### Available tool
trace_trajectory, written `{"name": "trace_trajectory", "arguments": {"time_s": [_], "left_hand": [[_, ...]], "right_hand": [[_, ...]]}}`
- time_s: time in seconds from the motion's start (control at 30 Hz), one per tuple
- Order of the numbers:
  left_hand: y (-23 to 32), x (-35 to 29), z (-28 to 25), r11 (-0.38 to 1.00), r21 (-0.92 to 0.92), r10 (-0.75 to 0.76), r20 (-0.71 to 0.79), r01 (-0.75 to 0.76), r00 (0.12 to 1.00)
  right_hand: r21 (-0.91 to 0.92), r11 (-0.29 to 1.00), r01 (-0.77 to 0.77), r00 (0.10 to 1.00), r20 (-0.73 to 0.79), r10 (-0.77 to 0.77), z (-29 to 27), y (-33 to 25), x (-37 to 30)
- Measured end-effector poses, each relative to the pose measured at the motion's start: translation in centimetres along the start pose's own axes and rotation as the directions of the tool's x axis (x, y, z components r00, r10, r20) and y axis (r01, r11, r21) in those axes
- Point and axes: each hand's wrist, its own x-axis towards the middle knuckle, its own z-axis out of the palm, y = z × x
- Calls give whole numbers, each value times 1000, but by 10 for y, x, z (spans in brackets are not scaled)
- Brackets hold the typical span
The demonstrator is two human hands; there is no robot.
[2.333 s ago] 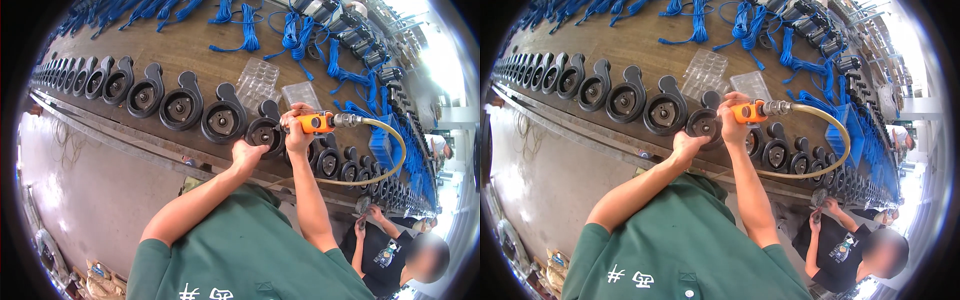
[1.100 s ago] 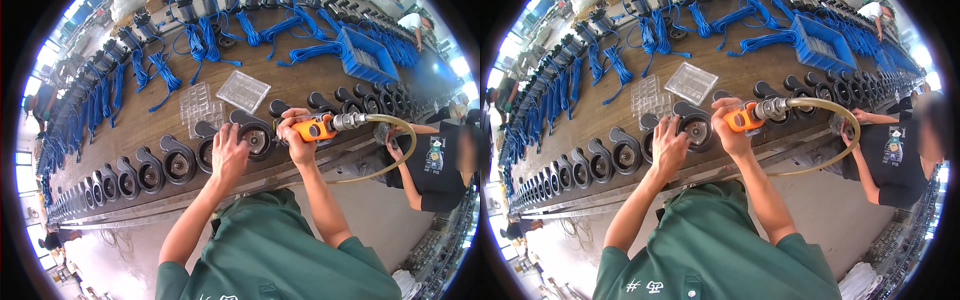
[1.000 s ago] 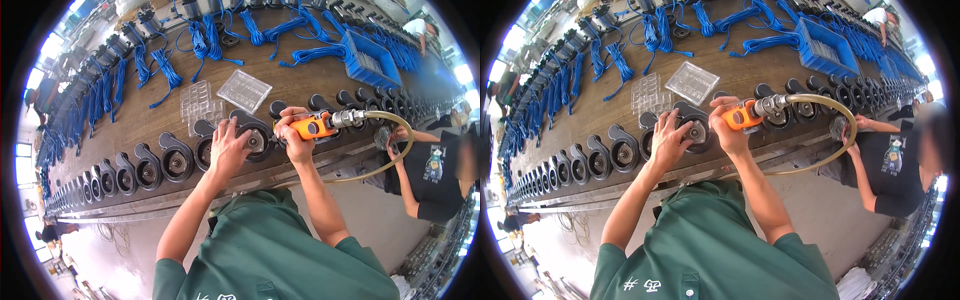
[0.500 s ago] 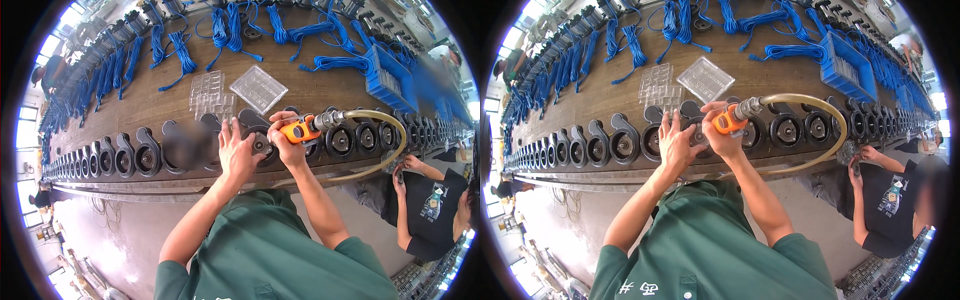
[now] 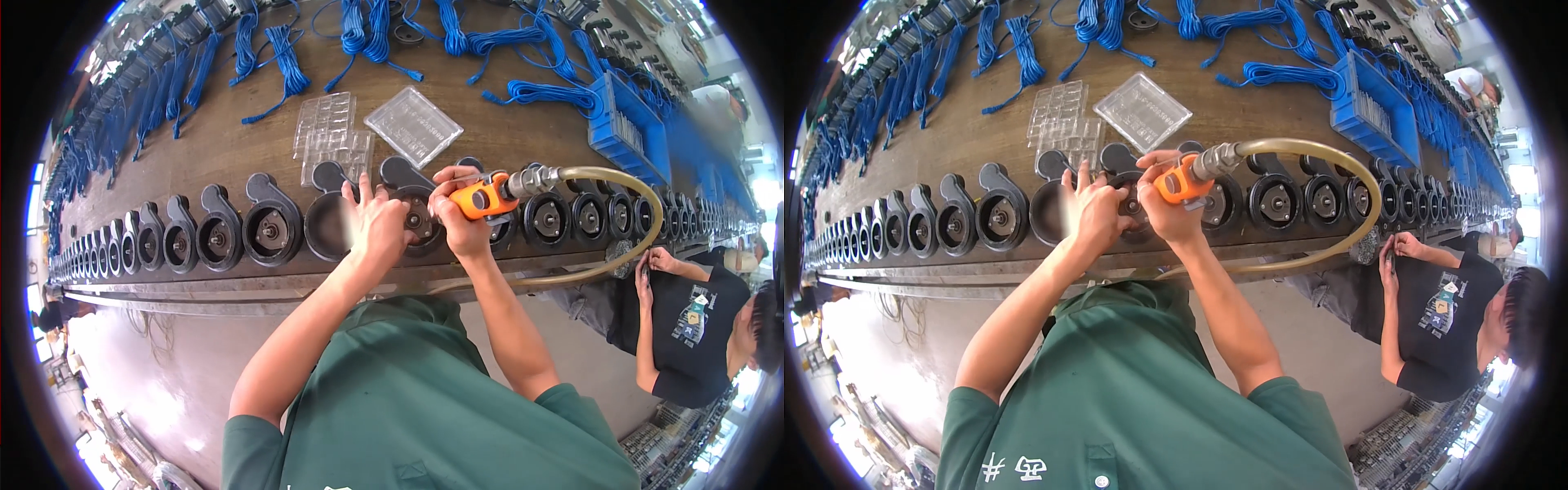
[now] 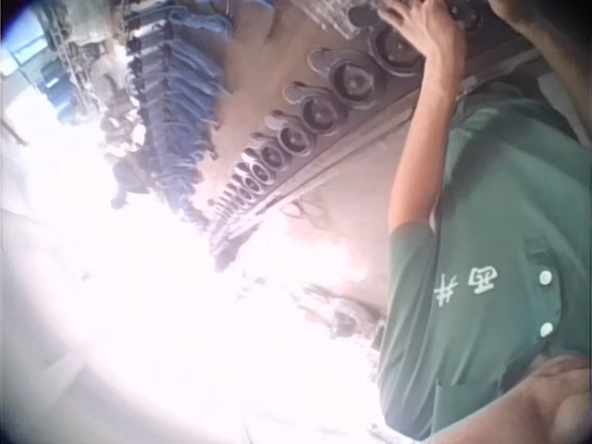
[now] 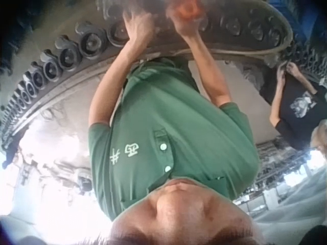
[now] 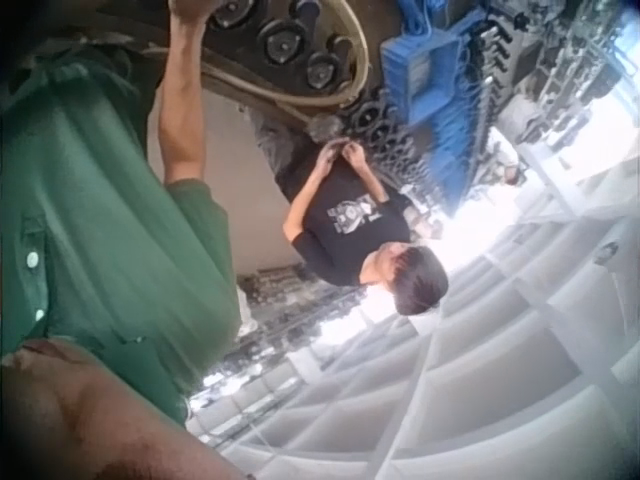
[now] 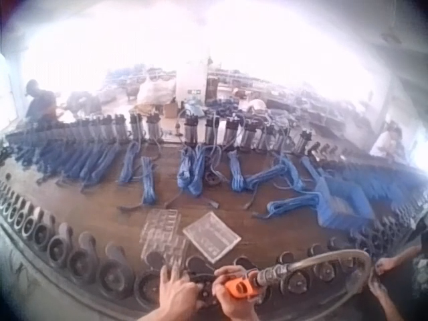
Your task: The person assembles a line of water pumps using a pneumatic screwdriver to secure bolts in the center of the pump housings.
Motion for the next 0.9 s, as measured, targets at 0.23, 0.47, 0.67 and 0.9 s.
{"name": "trace_trajectory", "arguments": {"time_s": [0.23, 0.47, 0.67, 0.9], "left_hand": [[-8, 0, 6, 998, -50, 30, -42, -32, 999], [-8, 0, 7, 998, 55, 16, -8, -16, 1000], [-10, -2, 4, 1000, 14, 27, -32, -27, 999], [-10, -2, 8, 999, 22, 32, -54, -31, 998]], "right_hand": [[-24, 982, 186, 981, -58, -187, 8, 5, 21], [68, 993, 96, 994, -55, -92, 14, 6, 26], [87, 993, 85, 996, -41, -82, 14, 6, 25], [100, 992, 83, 997, -1, -83, 16, 12, 30]]}}
